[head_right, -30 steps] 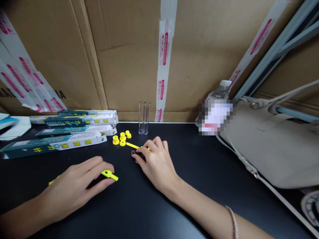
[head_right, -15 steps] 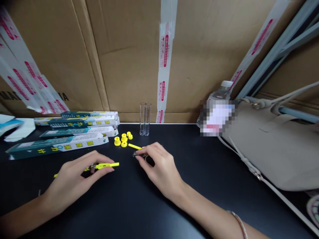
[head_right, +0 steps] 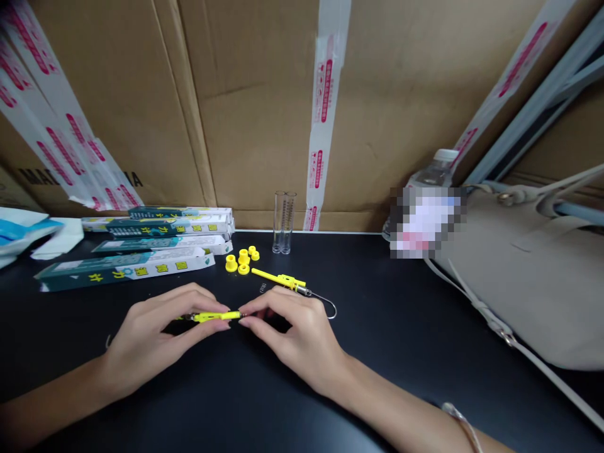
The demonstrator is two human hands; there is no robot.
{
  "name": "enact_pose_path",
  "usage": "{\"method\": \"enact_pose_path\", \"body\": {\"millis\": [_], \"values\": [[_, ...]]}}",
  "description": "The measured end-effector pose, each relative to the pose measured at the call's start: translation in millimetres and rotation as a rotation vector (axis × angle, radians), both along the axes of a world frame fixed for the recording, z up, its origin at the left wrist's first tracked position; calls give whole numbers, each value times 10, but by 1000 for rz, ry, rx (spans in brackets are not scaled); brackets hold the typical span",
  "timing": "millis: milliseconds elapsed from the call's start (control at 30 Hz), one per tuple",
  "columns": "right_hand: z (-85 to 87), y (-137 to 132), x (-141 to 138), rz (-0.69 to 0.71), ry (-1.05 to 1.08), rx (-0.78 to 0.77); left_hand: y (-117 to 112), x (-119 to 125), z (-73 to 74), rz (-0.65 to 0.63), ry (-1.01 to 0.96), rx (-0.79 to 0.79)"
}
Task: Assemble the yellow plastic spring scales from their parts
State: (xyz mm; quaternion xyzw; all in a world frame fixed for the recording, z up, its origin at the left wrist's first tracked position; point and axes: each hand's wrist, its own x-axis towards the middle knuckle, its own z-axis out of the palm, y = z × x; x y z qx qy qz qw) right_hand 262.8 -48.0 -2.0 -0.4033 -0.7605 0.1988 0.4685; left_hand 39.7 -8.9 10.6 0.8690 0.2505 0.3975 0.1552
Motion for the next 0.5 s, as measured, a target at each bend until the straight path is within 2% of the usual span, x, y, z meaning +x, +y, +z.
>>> {"method": "enact_pose_path", "body": {"millis": [100,333,500], "values": [[12,-6,-16,1,22,-28,-7,-8,-22,-2,25,10],[31,-2,-95,24,152,-193,-29,-3,-88,101,123,-15],[29,3,-126,40,190,-314,-88,35,-87,47,128,46]]}}
